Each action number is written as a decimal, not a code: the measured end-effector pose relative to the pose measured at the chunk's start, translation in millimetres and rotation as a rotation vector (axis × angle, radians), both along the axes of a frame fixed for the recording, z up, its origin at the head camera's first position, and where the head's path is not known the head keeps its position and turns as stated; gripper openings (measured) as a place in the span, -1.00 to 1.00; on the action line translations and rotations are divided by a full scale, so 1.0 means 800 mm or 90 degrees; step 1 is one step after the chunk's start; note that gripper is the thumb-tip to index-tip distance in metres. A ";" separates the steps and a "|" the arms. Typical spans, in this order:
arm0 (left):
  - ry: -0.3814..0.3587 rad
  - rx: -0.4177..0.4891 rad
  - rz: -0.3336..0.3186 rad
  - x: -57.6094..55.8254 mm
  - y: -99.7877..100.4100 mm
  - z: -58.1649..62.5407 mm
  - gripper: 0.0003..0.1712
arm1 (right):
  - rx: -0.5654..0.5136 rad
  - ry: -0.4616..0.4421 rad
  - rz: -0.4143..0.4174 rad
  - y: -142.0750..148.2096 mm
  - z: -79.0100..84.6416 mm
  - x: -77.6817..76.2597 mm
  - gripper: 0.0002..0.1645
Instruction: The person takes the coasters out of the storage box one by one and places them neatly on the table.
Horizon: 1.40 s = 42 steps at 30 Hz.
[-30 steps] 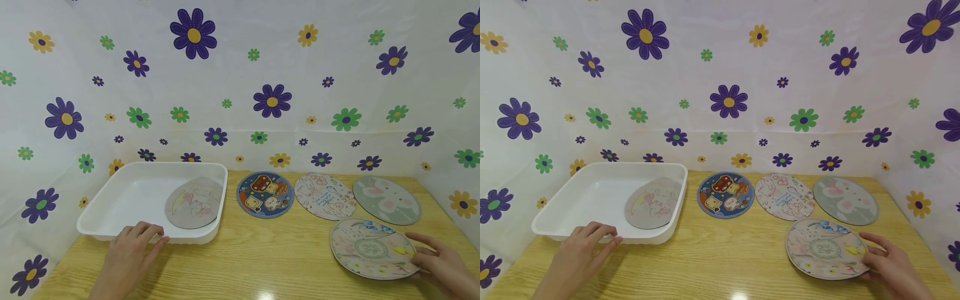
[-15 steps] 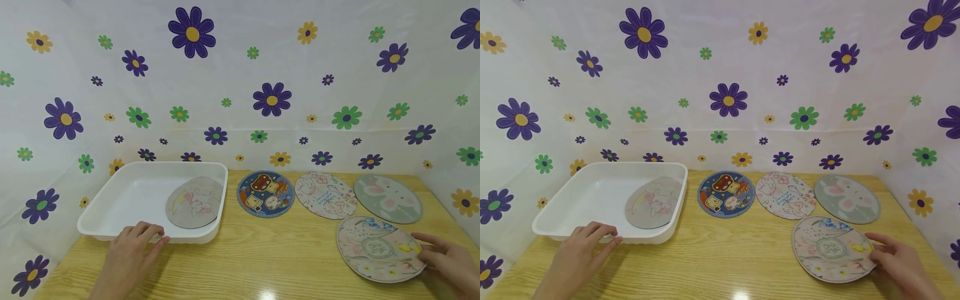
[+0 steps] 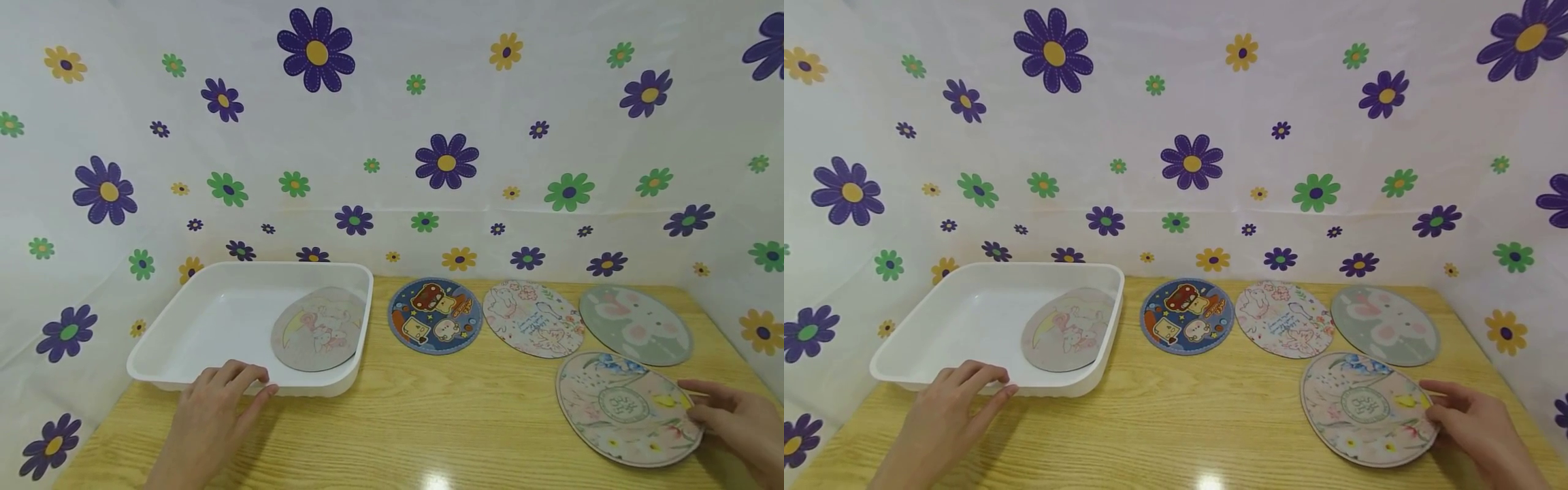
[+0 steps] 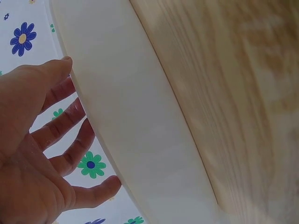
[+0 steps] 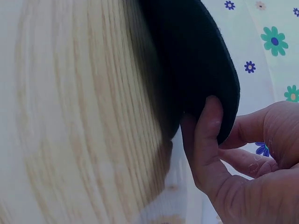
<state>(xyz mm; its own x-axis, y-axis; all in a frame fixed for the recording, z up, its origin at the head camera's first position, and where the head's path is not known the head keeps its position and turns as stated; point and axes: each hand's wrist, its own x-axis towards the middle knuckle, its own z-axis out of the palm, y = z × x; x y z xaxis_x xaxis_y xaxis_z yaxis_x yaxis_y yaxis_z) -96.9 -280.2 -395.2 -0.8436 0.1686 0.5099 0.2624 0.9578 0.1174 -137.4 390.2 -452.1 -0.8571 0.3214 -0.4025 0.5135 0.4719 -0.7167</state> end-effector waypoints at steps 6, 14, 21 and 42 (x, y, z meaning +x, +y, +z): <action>-0.003 -0.002 0.001 0.001 -0.001 0.000 -0.74 | 0.024 -0.011 -0.024 0.001 -0.005 0.002 -0.26; -0.009 0.002 0.004 0.001 0.001 0.002 -0.74 | 0.051 0.005 -0.032 -0.002 -0.005 0.004 -0.30; -0.012 0.003 0.007 0.001 0.001 0.002 -0.75 | 0.070 -0.003 -0.030 -0.009 -0.005 0.009 -0.32; -0.015 0.010 0.006 0.001 0.000 0.001 -0.75 | 0.081 0.006 -0.009 -0.009 -0.001 0.002 -0.29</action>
<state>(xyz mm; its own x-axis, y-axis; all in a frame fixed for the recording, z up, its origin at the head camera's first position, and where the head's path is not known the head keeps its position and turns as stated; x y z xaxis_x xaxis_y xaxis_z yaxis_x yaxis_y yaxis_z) -95.8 -280.5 -394.2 -0.8566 0.1529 0.4928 0.2502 0.9584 0.1376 -135.6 382.6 -452.7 -0.8559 0.3816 -0.3490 0.5138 0.5523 -0.6565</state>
